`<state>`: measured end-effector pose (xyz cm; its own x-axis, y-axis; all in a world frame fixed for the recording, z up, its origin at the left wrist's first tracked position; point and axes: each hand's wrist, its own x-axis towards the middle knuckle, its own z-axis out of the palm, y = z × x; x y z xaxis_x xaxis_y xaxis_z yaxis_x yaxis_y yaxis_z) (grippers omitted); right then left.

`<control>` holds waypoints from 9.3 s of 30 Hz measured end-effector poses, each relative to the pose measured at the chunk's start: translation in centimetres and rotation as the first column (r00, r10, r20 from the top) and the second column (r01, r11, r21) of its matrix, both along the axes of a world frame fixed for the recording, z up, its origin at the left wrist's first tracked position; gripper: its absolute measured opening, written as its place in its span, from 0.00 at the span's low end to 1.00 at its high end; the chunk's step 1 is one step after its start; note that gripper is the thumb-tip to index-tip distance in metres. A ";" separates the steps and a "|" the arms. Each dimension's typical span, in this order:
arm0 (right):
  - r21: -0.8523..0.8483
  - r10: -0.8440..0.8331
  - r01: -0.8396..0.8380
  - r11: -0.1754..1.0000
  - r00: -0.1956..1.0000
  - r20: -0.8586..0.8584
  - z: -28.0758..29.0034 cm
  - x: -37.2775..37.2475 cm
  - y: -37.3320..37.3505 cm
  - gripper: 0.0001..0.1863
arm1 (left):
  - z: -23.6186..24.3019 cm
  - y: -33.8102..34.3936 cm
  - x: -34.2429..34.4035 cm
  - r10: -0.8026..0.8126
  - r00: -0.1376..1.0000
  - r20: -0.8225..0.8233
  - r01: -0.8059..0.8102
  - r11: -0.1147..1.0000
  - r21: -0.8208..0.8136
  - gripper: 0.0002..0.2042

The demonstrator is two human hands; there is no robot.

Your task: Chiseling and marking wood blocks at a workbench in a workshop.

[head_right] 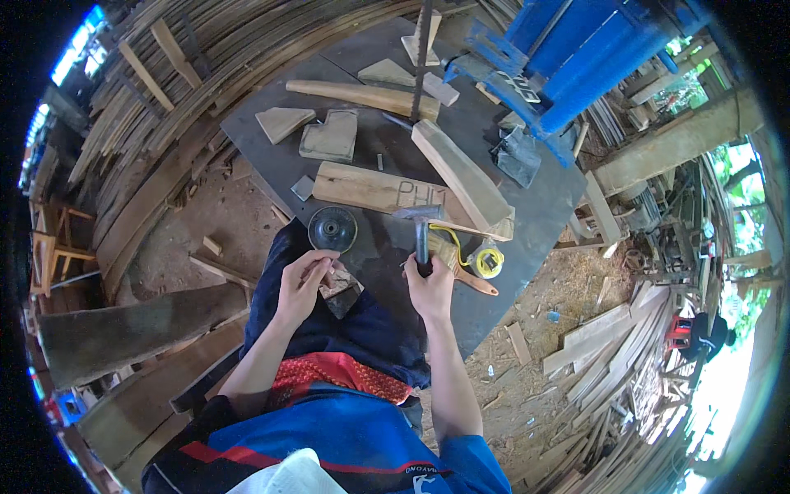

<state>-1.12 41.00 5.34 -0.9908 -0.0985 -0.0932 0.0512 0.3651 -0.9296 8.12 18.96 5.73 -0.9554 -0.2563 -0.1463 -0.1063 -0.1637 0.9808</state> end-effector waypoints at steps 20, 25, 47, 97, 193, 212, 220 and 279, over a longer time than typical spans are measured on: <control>-0.388 -0.059 0.143 0.911 0.974 0.221 0.2 2.5 2.4 0.16 | 1.7 -6.8 -15.0 -0.166 0.958 -0.234 -0.010 0.797 -0.604 0.12; -0.404 -0.022 0.114 0.908 0.974 0.226 0.0 2.8 2.7 0.20 | 0.7 -6.5 -15.7 -0.190 0.948 -0.253 0.003 0.805 -0.593 0.13; -0.441 -0.028 0.147 0.886 0.964 0.265 0.8 2.5 2.2 0.15 | -0.2 -7.2 -16.0 -0.300 0.865 -0.402 -0.185 0.553 -0.812 0.06; 0.442 0.316 -0.273 0.854 0.948 -0.026 8.9 -4.6 -4.6 0.21 | -2.8 -5.9 -15.3 -0.251 0.818 -0.517 -0.297 0.587 -0.753 0.07; 0.389 0.262 -0.181 0.903 0.951 -0.166 7.0 -3.8 -4.9 0.23 | -2.6 -6.1 -15.5 -0.226 0.891 -0.394 -0.125 0.712 -0.691 0.07; 0.526 0.212 -0.034 0.850 0.936 -0.281 3.9 -2.9 -1.7 0.22 | -0.6 -10.3 -21.4 -0.697 0.714 -0.057 0.582 0.637 -0.505 0.11; 0.269 0.240 -0.186 0.945 0.954 -0.182 2.7 -2.7 -2.0 0.18 | -1.1 -11.2 -20.4 -0.696 0.715 -0.064 0.643 0.691 -0.329 0.10; 0.616 0.320 -0.146 0.774 0.930 -0.181 10.2 -4.3 -7.5 0.20 | -3.0 -6.9 -16.3 -0.267 0.849 -0.456 -0.125 0.737 -0.664 0.08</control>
<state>-5.40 33.54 15.50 -0.9386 -0.3418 0.0467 -0.3187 0.8073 -0.4967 -8.13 12.08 2.77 -0.8542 -0.0250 0.5194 0.4338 0.5166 0.7382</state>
